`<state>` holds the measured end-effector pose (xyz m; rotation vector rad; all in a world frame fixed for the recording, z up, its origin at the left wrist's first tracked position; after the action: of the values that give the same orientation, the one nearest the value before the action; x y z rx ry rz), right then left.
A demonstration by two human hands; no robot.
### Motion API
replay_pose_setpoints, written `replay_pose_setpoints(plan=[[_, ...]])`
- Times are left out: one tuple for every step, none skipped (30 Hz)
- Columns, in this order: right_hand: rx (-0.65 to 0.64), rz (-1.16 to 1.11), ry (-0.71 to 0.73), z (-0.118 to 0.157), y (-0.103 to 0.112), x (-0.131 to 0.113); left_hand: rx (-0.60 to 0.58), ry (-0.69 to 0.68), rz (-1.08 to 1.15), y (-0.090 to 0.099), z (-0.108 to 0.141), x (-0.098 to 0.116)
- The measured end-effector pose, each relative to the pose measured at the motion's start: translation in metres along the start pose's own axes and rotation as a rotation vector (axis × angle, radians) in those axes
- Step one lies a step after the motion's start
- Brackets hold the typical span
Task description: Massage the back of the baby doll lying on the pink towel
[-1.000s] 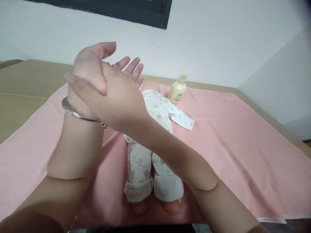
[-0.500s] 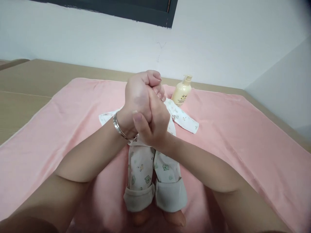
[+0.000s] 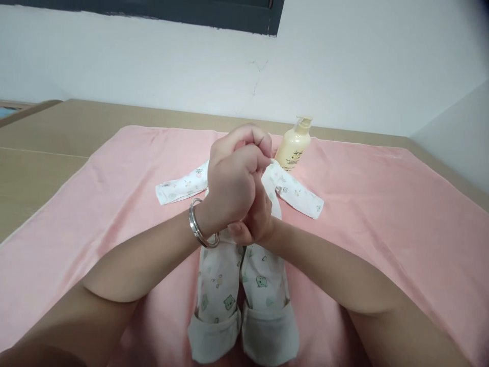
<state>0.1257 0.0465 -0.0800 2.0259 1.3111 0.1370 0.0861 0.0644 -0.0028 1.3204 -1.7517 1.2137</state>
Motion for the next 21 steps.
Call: replay_pose_setpoints(plan=[[0.072,-0.028,0.042,0.002,0.004,-0.002,-0.001,0.016,-0.003,0.0,0.0,-0.003],[0.132,-0.046,0.072,0.004,0.007,-0.005,0.008,0.036,0.0,0.001,-0.001,-0.006],[0.171,-0.052,0.084,0.004,0.008,-0.006,0.023,0.059,0.011,0.003,-0.003,-0.01],[0.182,-0.049,0.076,0.002,0.009,-0.007,0.042,0.084,0.03,0.006,-0.006,-0.015],[0.175,-0.047,0.057,-0.001,0.008,-0.007,0.066,0.108,0.057,0.01,-0.01,-0.022],[0.154,-0.051,0.031,-0.004,0.006,-0.006,0.093,0.133,0.089,0.015,-0.014,-0.03],[0.124,-0.06,0.002,-0.009,0.005,-0.005,0.12,0.156,0.122,0.02,-0.018,-0.039],[0.091,-0.065,-0.033,-0.013,0.003,-0.003,0.143,0.17,0.147,0.027,-0.022,-0.047],[0.053,-0.059,-0.074,-0.016,0.0,0.001,0.163,0.183,0.16,0.034,-0.025,-0.057],[0.02,-0.041,-0.113,-0.019,-0.002,0.004,0.179,0.184,0.153,0.041,-0.028,-0.065],[-0.01,-0.016,-0.141,-0.021,-0.004,0.007,0.189,0.177,0.121,0.049,-0.031,-0.073],[-0.042,0.013,-0.154,-0.022,-0.006,0.01,0.191,0.158,0.067,0.056,-0.032,-0.079],[-0.076,0.043,-0.153,-0.022,-0.007,0.012,0.203,0.119,0.002,0.064,-0.033,-0.082],[-0.115,0.068,-0.142,-0.022,-0.009,0.013,0.216,0.074,-0.068,0.072,-0.033,-0.084],[-0.159,0.087,-0.125,-0.022,-0.011,0.015,0.225,0.029,-0.138,0.077,-0.033,-0.085],[-0.203,0.099,-0.112,-0.021,-0.013,0.017,0.23,-0.011,-0.203,0.082,-0.032,-0.086],[-0.246,0.106,-0.106,-0.02,-0.013,0.021,0.229,-0.036,-0.261,0.084,-0.031,-0.088],[-0.284,0.111,-0.107,-0.019,-0.013,0.026,0.224,-0.046,-0.312,0.086,-0.031,-0.091],[-0.317,0.112,-0.113,-0.019,-0.013,0.031,0.213,-0.047,-0.357,0.087,-0.031,-0.094],[-0.346,0.113,-0.12,-0.019,-0.012,0.037,0.197,-0.043,-0.394,0.087,-0.032,-0.096],[-0.373,0.12,-0.132,-0.02,-0.01,0.044,0.192,-0.041,-0.423,0.087,-0.032,-0.098]])
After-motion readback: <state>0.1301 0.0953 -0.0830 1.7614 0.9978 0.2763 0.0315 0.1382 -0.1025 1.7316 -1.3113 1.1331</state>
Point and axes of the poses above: each hand's wrist, its own z-axis away from the middle knuckle, its own y-axis out of the back of the hand, x = y × z, the point moved 9 cm from there along -z, towards the middle knuckle, and after that the axes turned 1 degree about x, right-handed, at the moved point
